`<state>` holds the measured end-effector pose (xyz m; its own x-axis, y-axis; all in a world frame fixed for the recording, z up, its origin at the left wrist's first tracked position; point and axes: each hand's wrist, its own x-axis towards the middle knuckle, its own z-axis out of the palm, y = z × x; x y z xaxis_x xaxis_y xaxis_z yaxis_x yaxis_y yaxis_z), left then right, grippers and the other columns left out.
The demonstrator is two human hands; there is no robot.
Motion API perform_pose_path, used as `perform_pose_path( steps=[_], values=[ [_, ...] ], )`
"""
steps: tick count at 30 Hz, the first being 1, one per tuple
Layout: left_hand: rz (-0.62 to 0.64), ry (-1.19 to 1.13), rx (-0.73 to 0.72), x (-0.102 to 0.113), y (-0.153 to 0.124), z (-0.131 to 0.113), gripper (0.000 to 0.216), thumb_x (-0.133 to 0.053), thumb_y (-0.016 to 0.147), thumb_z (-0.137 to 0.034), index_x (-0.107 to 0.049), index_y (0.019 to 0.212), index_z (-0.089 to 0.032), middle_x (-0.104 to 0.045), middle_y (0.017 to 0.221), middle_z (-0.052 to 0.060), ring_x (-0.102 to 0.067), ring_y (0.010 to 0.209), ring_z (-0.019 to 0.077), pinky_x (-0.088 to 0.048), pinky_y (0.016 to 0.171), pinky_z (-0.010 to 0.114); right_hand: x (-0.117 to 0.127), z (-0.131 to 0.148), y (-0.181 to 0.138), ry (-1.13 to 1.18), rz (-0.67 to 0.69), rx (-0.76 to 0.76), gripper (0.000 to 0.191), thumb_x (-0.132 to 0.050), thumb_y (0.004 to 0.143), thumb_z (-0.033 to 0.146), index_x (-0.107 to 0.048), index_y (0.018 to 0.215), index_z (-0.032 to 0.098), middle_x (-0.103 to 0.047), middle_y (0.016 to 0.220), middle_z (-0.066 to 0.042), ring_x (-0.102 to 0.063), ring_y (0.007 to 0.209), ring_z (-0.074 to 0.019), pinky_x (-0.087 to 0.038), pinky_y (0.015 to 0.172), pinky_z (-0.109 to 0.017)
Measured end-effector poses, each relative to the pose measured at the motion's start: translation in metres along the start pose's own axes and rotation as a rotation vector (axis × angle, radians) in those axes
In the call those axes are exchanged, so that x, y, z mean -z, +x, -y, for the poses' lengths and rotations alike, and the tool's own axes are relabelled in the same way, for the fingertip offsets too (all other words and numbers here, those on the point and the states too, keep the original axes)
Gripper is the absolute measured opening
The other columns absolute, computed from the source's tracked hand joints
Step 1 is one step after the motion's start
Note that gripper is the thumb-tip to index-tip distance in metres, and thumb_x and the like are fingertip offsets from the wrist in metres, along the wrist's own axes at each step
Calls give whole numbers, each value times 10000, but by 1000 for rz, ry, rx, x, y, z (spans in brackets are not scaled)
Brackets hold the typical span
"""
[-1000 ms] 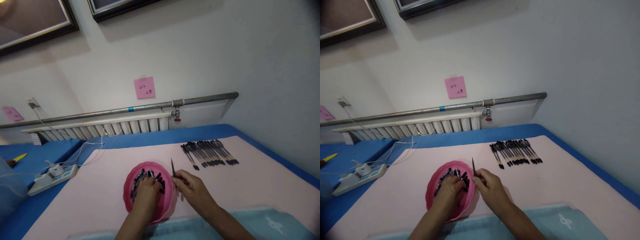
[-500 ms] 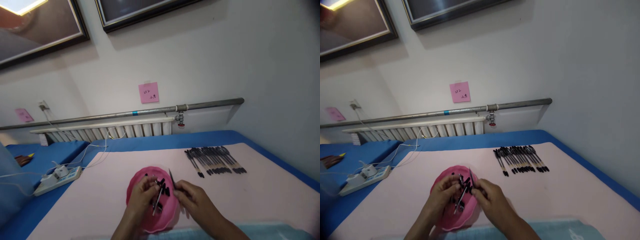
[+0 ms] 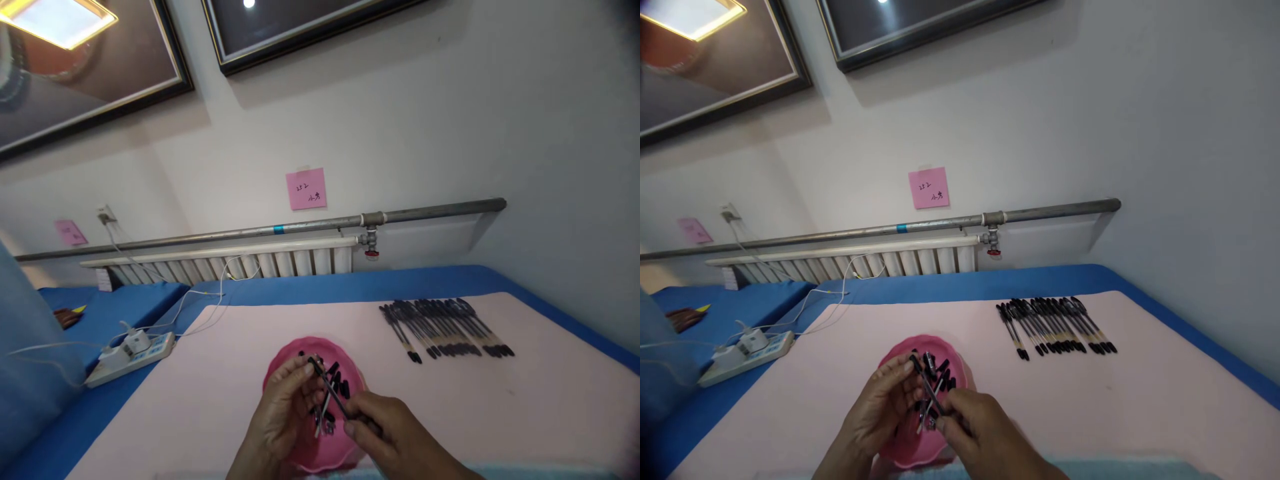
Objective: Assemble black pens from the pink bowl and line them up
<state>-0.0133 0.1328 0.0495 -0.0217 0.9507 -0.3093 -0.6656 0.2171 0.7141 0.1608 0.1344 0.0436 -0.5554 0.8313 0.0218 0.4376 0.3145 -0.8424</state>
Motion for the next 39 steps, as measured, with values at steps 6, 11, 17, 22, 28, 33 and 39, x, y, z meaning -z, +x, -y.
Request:
perform_pose_path(
  steps=[6,11,17,22,28,33,39],
  values=[
    [16,102,-35,-1,-1,4,212,-765,589,-166,-639,756,-134,-666,610,20,-606,532,104,-471,541,208,-3,-4,-1,1,-27,-4,148,-465,815,236,-454,670,204,-441,618,62,-395,580,-98,-277,525,-205],
    [18,165,-27,1,1,9,240,-768,583,-219,-628,755,-124,-650,574,18,-570,462,90,-426,488,194,-7,-8,-1,51,-30,-38,162,-472,813,242,-458,657,201,-404,584,69,-370,553,-93,-270,505,-203],
    [20,179,-25,0,1,17,238,-765,583,-229,-611,737,-131,-636,556,5,-565,461,92,-421,490,201,-7,-4,-1,90,-83,-6,198,-453,836,297,-478,665,201,-444,621,48,-401,583,-112,-302,529,-212],
    [81,221,-52,-4,3,28,217,-750,610,-247,-599,712,-129,-627,559,7,-563,484,91,-410,493,196,-6,-2,1,160,-112,-42,197,-454,828,311,-502,680,191,-461,637,32,-434,628,-131,-341,575,-223],
    [64,161,-12,-1,5,29,208,-731,632,-229,-598,772,-152,-617,540,-10,-541,445,86,-362,427,179,-2,2,1,241,-51,-70,174,-480,817,323,-514,710,190,-446,623,46,-403,587,-112,-325,545,-215],
    [3,85,-103,5,8,22,193,-723,657,-224,-626,812,-161,-646,627,-17,-566,509,72,-426,508,183,-4,-3,-1,147,20,-77,205,-453,845,324,-476,680,204,-454,601,53,-428,568,-107,-310,520,-207],
    [17,164,-96,6,9,19,225,-718,667,-319,-638,765,-133,-629,581,0,-554,490,80,-420,506,193,-7,-3,-2,165,-2,-42,227,-439,855,334,-430,666,209,-447,589,57,-449,563,-107,-326,527,-206]
  ],
)
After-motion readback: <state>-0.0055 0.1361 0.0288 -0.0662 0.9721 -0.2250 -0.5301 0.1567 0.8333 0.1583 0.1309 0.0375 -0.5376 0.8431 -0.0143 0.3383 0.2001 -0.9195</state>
